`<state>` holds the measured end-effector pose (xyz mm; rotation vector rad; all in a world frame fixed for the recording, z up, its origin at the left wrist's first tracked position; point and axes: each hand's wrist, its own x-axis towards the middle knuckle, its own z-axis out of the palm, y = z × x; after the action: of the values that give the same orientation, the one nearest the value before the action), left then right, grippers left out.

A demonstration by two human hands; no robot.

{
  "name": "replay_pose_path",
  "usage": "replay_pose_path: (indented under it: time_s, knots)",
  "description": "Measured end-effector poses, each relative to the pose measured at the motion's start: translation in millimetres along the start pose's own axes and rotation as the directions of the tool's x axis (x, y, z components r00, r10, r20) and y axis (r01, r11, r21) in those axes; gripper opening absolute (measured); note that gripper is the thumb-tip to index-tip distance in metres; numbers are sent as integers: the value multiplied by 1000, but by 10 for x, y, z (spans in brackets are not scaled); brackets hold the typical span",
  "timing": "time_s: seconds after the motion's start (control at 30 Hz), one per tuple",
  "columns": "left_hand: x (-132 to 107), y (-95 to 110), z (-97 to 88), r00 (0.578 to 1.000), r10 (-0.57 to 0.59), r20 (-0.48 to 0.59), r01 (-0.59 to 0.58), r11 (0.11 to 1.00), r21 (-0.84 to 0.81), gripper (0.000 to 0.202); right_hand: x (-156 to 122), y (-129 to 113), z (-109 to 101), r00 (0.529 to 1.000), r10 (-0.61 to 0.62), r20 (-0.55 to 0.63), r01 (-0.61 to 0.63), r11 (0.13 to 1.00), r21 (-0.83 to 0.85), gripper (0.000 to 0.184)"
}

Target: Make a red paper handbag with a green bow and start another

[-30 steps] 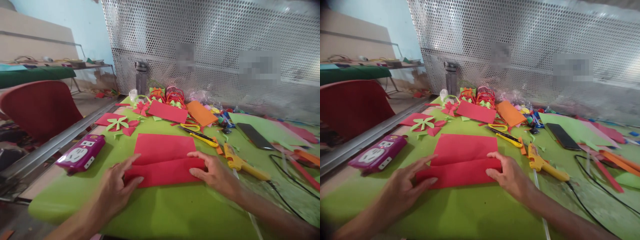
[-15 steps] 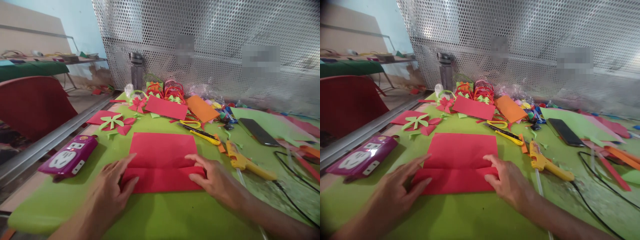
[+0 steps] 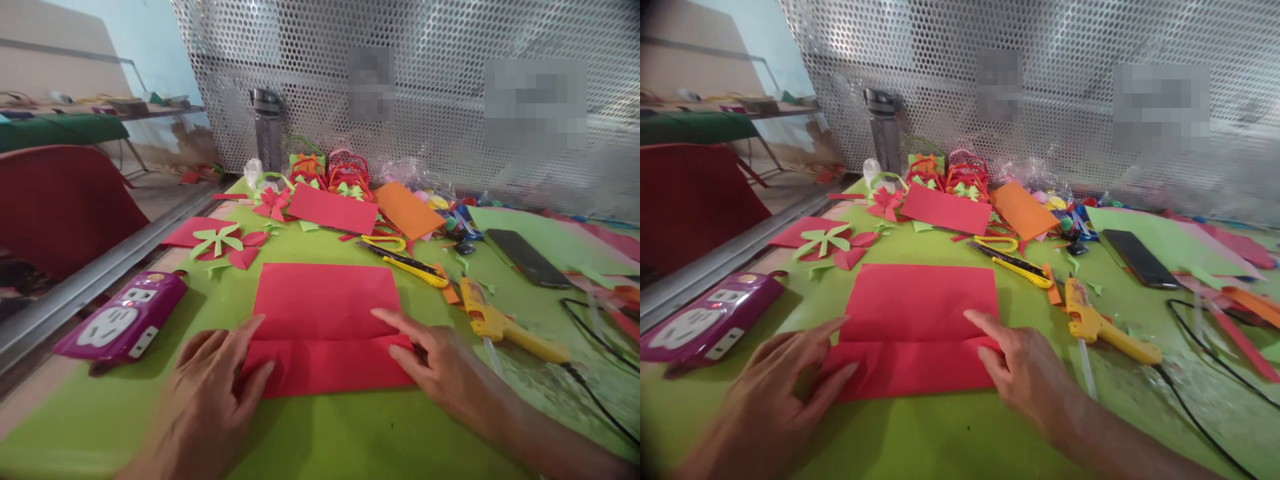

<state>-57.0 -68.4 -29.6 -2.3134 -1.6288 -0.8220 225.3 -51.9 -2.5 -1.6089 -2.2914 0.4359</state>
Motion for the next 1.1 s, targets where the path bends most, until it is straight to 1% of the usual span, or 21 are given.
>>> replay_pose_path:
  time_s: [0.07,0.17,0.23,0.37,0.43,0.5,0.53,0.57,0.63,0.73,0.83,0.9,1.0,1.1]
  knots:
    - [1,22,-25,1000,-11,-20,11,1000,12,29,-18,44,28,997,-78,-4,79,996,46,41]
    - [-5,51,-74,999,24,22,-24,1000,-12,17,-33,106,62,982,-190,9,188,979,81,39]
    - [-17,59,-110,996,71,57,-70,997,-16,20,-33,128,75,972,-236,8,236,971,49,40]
    - [-62,62,-125,981,195,19,-196,977,81,23,-21,129,92,957,-288,-25,287,958,-24,45]
    - [-89,83,-72,948,317,31,-318,948,33,28,-16,126,102,953,-300,-31,298,953,-54,45]
    - [-108,133,17,899,434,64,-431,900,-60,33,-15,125,112,954,-298,-36,295,953,-73,44]
    - [-112,169,66,872,482,83,-475,875,-94,35,-17,123,116,956,-292,-32,289,954,-76,44]
    - [-112,211,109,855,509,98,-499,859,-114,37,-19,121,118,958,-285,-27,282,956,-74,43]
    - [-93,305,165,839,532,117,-518,845,-130,41,-28,114,121,964,-267,-18,265,961,-72,43]
    - [-34,430,149,802,558,211,-543,829,-130,50,-43,114,128,960,-278,-34,275,958,-82,45]
    - [17,495,80,758,559,336,-555,824,-117,43,-45,133,141,941,-329,-83,320,941,-110,44]
    - [28,503,53,736,560,380,-557,820,-129,43,-39,149,147,927,-358,-113,343,930,-135,44]
    - [28,489,47,710,573,410,-563,811,-157,45,-34,164,147,912,-391,-123,372,916,-152,43]
    - [36,477,45,709,575,410,-562,811,-165,45,-39,163,146,919,-377,-114,362,923,-133,42]
